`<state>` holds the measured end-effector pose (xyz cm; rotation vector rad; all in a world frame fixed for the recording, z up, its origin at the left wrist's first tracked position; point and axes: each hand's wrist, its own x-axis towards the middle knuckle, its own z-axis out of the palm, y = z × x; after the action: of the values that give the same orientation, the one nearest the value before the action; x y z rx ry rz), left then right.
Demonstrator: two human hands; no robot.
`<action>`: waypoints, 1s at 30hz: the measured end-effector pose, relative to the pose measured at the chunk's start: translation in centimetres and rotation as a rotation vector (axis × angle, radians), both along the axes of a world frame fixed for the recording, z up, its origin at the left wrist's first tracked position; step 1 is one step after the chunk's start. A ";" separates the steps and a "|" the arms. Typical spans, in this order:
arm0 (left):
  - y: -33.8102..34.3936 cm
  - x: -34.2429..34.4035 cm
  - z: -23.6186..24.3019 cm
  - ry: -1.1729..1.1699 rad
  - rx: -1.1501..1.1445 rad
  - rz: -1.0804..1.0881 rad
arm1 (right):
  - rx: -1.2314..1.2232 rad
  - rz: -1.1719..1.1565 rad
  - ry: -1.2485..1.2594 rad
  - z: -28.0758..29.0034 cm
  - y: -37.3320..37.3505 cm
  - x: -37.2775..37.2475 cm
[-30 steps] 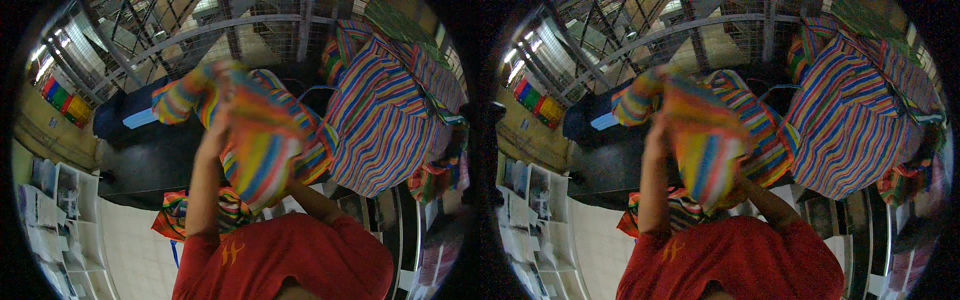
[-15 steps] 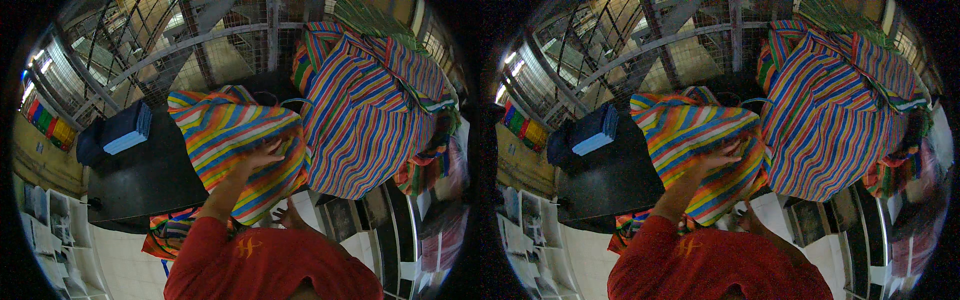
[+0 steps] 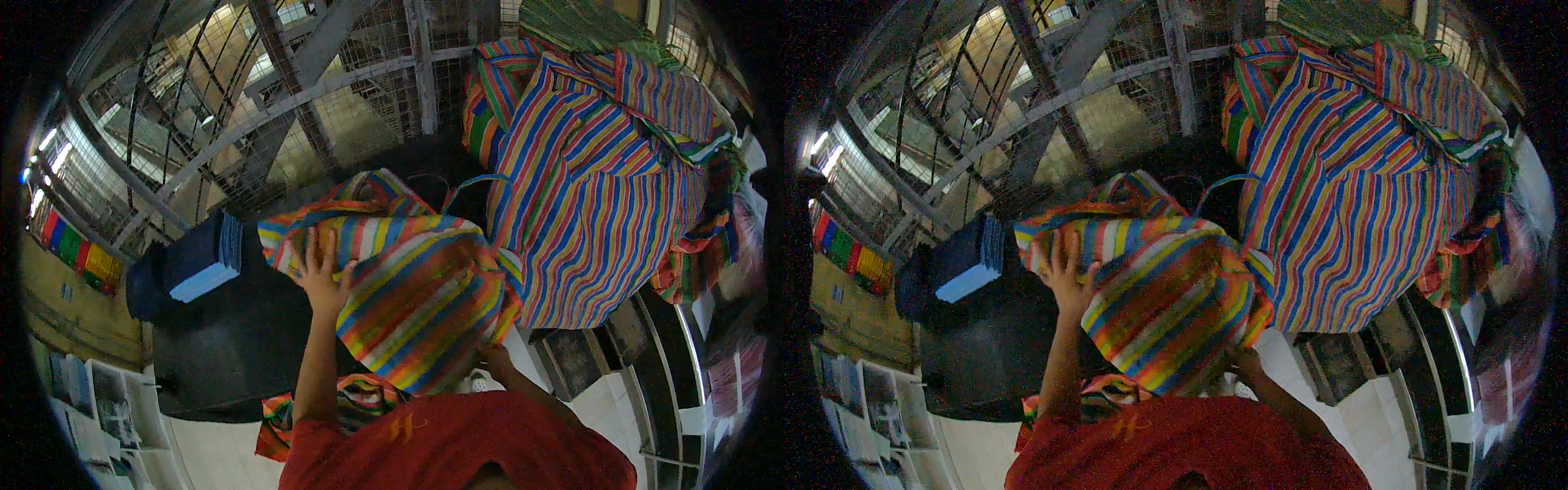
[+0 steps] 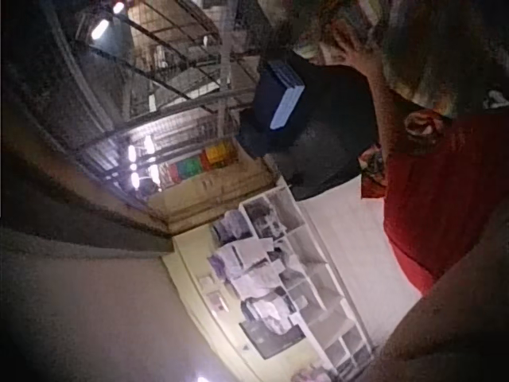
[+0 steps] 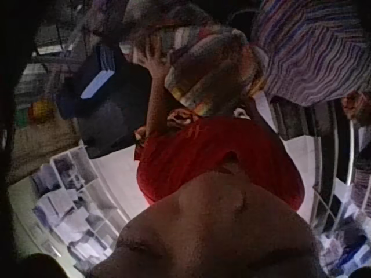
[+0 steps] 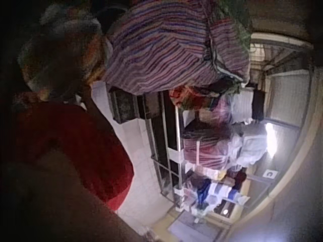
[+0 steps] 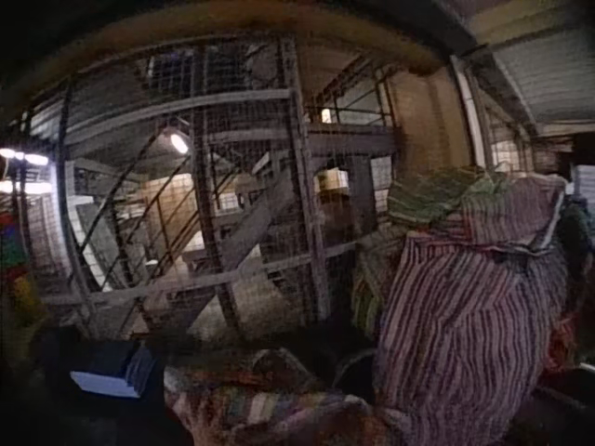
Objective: The person repeatedly picks up colorful striped tote bags from a pile, folds them by hand, and places them into another bag. The process is repeated continuously throughout the clip.
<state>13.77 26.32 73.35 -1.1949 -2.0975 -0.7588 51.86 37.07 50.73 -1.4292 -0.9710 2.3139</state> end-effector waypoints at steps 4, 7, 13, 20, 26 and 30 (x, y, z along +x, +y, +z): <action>8.0 -6.1 -3.4 -0.358 -0.272 -0.048 | -0.082 -0.025 0.208 -3.8 1.1 4.3; 12.7 -9.7 -12.4 -0.455 -0.523 -0.007 | 0.111 0.002 0.090 -2.2 0.6 5.0; 18.7 -13.8 -19.2 -0.779 -0.865 0.050 | 0.242 0.068 -0.022 4.3 0.1 3.2; 13.7 -12.3 -12.7 -0.643 -0.519 -0.284 | 0.434 -0.188 0.096 10.3 5.0 1.1; 6.6 -6.7 -8.5 -0.685 -0.405 -0.358 | 0.238 -0.206 0.107 19.5 9.8 0.6; 6.4 -1.7 -14.3 -0.975 -0.451 -0.597 | 0.291 -0.156 0.335 27.1 9.2 -0.7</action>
<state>12.07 32.75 59.04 -2.0370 -2.8014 -1.3911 51.19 46.23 77.80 -0.9322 -1.0041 2.1030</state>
